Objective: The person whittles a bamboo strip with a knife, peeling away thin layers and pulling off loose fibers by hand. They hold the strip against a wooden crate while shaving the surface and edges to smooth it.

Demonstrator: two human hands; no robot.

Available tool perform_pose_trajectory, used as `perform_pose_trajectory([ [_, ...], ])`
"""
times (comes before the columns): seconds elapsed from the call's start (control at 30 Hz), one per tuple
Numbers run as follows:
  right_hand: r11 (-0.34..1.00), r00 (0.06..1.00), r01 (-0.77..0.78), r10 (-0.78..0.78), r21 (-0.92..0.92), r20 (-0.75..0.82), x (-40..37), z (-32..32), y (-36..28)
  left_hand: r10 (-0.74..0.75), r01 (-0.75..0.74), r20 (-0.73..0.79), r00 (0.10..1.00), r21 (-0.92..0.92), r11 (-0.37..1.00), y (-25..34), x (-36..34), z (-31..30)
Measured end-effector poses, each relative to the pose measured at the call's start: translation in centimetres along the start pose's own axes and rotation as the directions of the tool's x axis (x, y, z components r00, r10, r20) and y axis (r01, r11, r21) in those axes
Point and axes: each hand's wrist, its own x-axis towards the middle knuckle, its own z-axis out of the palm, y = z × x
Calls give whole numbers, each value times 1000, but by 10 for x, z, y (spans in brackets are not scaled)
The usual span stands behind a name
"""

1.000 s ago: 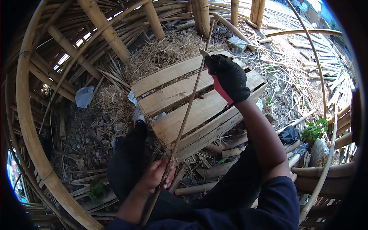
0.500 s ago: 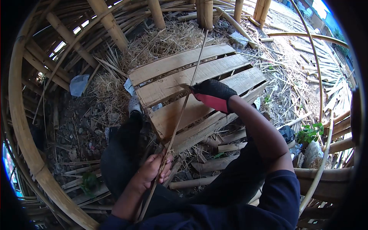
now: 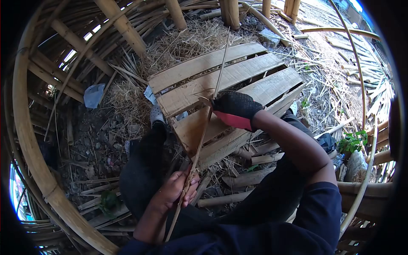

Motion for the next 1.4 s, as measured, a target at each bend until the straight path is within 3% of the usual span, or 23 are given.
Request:
perform_pose_trajectory([
  [0.1,982,983,-170,164,79,79,5,-31,23,27,-24,-37,999,71,997,-1,1,3],
  [0.23,988,997,58,-66,146,49,6,8,20,54,-53,-20,998,66,996,-5,3,-1],
  [0.27,989,997,-18,29,144,-78,-6,11,-4,50,-48,-25,998,57,997,-3,3,1],
  [0.37,946,980,-151,106,288,168,-4,-21,13,28,-26,-23,999,60,998,-2,-1,2],
  [0.4,974,975,-197,182,113,129,12,-25,22,35,-34,-10,999,64,997,-2,1,1],
  [0.43,934,962,-272,257,233,92,8,-23,30,41,-41,4,999,68,997,-3,2,1],
  [0.5,984,997,-73,66,161,51,7,6,17,29,-29,14,999,40,999,-5,0,1],
  [0.53,984,979,102,-73,143,-193,4,41,12,22,-22,14,1000,30,999,-5,0,1],
  [0.57,998,986,-22,31,53,-165,-8,24,-6,24,-24,10,1000,31,999,-5,0,1],
  [0.63,945,975,-117,51,306,217,-2,-12,13,14,-14,7,1000,45,999,-5,0,1],
  [0.67,993,995,91,-94,80,35,22,14,60,2,-2,16,1000,10,1000,-5,0,0],
  [0.7,940,970,-240,221,243,104,15,-10,45,-5,5,26,1000,-28,1000,-5,1,0],
  [0.77,935,991,-105,69,340,118,10,4,31,-15,20,63,998,-79,997,-5,2,0],
  [0.8,924,921,348,-304,161,-243,10,40,29,-17,24,87,996,-86,996,-4,0,-1],
  [0.83,994,990,48,-34,98,-138,-1,27,6,-22,32,104,994,-96,995,-5,-3,-2],
  [0.9,959,970,-56,-14,279,243,-2,-11,17,-37,44,72,997,-98,994,-6,-2,-3],
  [0.97,996,984,-59,48,65,170,11,-20,42,-31,40,74,997,-117,992,-7,1,-3],
  [1.03,997,999,-12,9,79,41,9,-1,30,-18,32,97,995,-145,989,-6,1,-2],
  [1.1,956,956,293,-292,-27,24,-7,21,1,-24,36,89,996,-137,990,-6,1,0],
  [1.2,955,981,53,-105,290,165,-3,-11,18,-33,38,57,998,-86,996,-7,0,-2],
  [1.23,992,983,-67,47,106,177,14,-14,29,-28,31,49,998,-71,997,-8,1,-1],
  [1.37,981,980,182,-175,70,-90,-12,31,-7,-23,27,44,999,-85,996,-6,1,2],
  [1.4,995,996,92,-93,30,16,-19,11,-17,-25,27,31,999,-76,997,-6,0,2],
])
